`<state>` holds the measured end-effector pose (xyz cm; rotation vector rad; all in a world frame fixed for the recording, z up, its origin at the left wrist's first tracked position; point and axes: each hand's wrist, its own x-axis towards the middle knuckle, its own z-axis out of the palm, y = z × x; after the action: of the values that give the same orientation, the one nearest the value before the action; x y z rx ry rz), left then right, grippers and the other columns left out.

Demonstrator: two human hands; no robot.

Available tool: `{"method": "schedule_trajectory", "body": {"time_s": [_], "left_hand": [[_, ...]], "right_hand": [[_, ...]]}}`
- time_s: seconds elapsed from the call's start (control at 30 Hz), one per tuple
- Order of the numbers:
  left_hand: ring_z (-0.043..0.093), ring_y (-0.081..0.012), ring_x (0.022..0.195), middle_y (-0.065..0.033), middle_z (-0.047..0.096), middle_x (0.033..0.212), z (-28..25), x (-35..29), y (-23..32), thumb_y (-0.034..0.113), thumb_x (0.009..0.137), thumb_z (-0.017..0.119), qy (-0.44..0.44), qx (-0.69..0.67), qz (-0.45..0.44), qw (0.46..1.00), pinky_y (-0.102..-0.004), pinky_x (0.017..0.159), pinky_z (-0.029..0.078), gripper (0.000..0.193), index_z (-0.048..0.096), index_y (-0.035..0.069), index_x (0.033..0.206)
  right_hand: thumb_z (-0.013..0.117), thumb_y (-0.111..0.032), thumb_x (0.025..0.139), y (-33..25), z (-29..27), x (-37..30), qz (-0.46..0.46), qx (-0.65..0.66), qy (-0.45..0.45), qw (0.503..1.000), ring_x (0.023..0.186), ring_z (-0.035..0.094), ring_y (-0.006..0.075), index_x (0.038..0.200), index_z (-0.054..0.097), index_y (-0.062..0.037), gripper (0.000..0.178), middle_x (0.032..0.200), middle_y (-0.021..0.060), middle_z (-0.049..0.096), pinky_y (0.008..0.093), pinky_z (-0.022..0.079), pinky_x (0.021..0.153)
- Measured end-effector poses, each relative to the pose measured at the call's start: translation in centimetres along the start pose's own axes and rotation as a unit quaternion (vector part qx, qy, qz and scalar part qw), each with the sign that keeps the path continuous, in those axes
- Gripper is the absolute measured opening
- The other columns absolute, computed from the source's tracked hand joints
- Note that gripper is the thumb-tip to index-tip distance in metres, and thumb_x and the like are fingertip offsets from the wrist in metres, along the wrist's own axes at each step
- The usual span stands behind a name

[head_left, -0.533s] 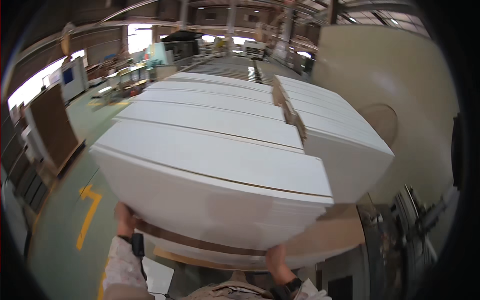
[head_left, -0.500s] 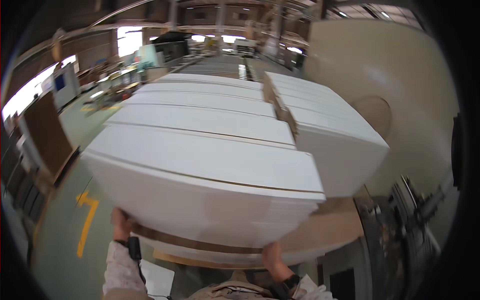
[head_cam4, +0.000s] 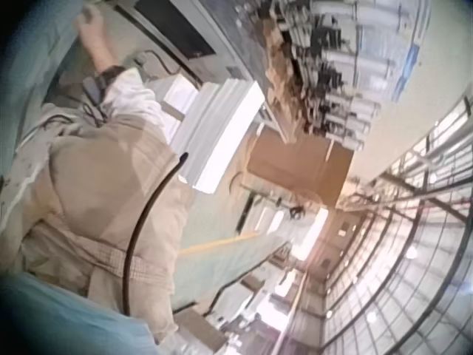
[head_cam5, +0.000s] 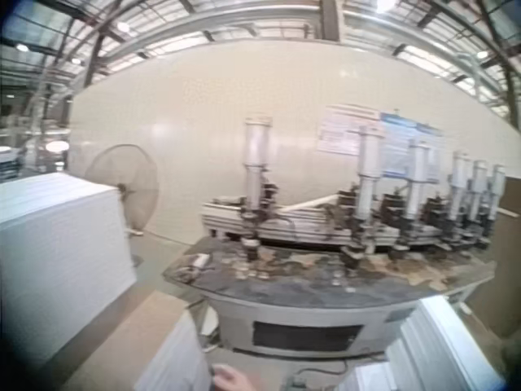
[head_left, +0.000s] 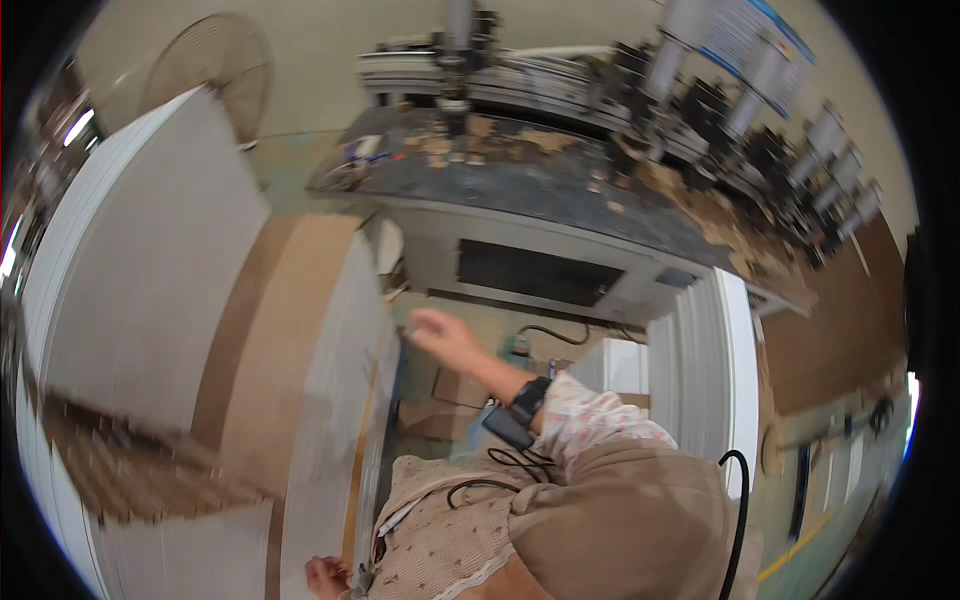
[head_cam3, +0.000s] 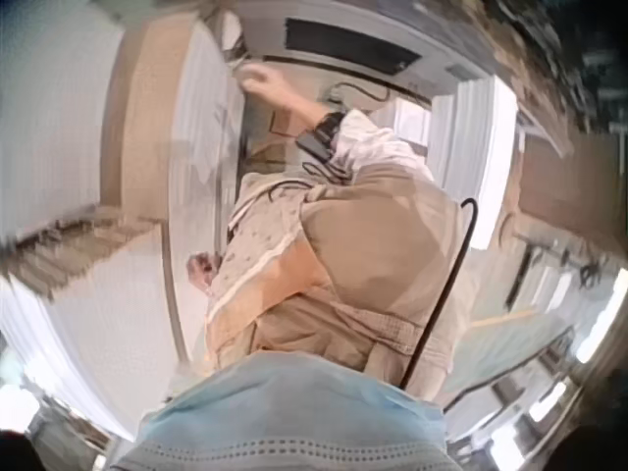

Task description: Operating an industrial machine to process white furniture panels and stacking them onto a pallet.

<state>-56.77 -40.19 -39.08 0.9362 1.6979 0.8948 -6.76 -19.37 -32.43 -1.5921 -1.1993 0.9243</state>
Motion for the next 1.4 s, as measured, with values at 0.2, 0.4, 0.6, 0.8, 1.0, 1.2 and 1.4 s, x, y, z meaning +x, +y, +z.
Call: {"method": "schedule_trajectory", "body": {"time_s": [0.2,0.4,0.6,0.8,1.0,1.2,1.4], "left_hand": [[0.066,-0.0188,0.074,-0.0142,0.067,0.090,20.0,8.3,14.0,0.020,0.096,0.057,-0.205,0.028,0.035,0.978,-0.0261,0.058,0.051,0.018,0.054,0.004,0.090],[0.063,-0.0147,0.084,-0.0078,0.067,0.093,37.5,12.3,22.5,0.019,0.092,0.063,-0.312,0.085,0.005,0.946,-0.0270,0.073,0.050,0.018,0.061,0.002,0.099],[0.061,-0.0114,0.087,-0.0053,0.067,0.096,48.5,14.3,25.9,0.021,0.093,0.063,-0.464,0.104,0.021,0.879,-0.0264,0.076,0.050,0.022,0.062,0.003,0.106],[0.062,-0.0130,0.088,-0.0058,0.067,0.097,56.0,17.8,28.8,0.023,0.091,0.065,-0.497,0.129,0.070,0.855,-0.0288,0.080,0.050,0.028,0.062,0.001,0.109],[0.062,-0.0122,0.093,-0.0048,0.065,0.102,59.5,21.4,34.4,0.023,0.095,0.060,-0.535,0.124,0.117,0.828,-0.0270,0.079,0.049,0.030,0.057,0.001,0.116],[0.063,-0.0128,0.090,-0.0062,0.069,0.098,59.0,24.8,34.2,0.024,0.096,0.058,-0.502,0.109,0.012,0.858,-0.0283,0.079,0.050,0.023,0.063,0.002,0.093],[0.062,-0.0115,0.086,-0.0073,0.069,0.097,55.9,25.6,32.0,0.018,0.093,0.061,-0.453,0.090,0.030,0.886,-0.0277,0.075,0.050,0.016,0.061,0.002,0.089]], "right_hand": [[0.076,-0.016,0.070,9.5,-33.6,-10.6,-0.100,-0.449,0.410,0.788,0.118,0.051,0.0336,0.123,0.058,-0.0069,0.057,0.123,0.0146,0.058,0.0430,0.038,0.103],[0.078,-0.040,0.070,12.3,-44.3,-31.4,0.411,-0.537,0.434,0.595,0.133,0.034,0.0437,0.147,0.033,-0.0108,0.093,0.146,0.0232,0.035,0.0539,0.035,0.104],[0.063,0.007,0.072,10.5,-40.5,-32.3,0.335,-0.544,0.343,0.689,0.141,0.022,0.0420,0.146,0.037,-0.0185,0.083,0.155,0.0120,0.027,0.0623,0.022,0.110],[0.044,0.017,0.060,5.4,-38.2,-22.9,0.251,-0.511,0.268,0.777,0.139,0.028,0.0434,0.135,0.052,-0.0084,0.080,0.144,0.0171,0.043,0.0593,0.019,0.113],[0.059,0.005,0.072,1.6,-40.9,-5.3,0.117,-0.537,0.236,0.802,0.095,0.062,0.0356,0.122,0.060,-0.0131,0.053,0.109,0.0163,0.064,0.0430,0.051,0.081],[0.057,-0.006,0.082,7.3,-41.5,13.5,0.000,-0.552,0.085,0.829,0.078,0.065,0.0343,0.116,0.061,-0.0161,0.036,0.091,0.0127,0.068,0.0426,0.052,0.064],[0.056,0.000,0.077,16.1,-35.7,27.5,-0.118,-0.499,0.107,0.852,0.104,0.062,0.0307,0.123,0.059,-0.0174,0.049,0.116,0.0097,0.065,0.0394,0.051,0.089]]}}
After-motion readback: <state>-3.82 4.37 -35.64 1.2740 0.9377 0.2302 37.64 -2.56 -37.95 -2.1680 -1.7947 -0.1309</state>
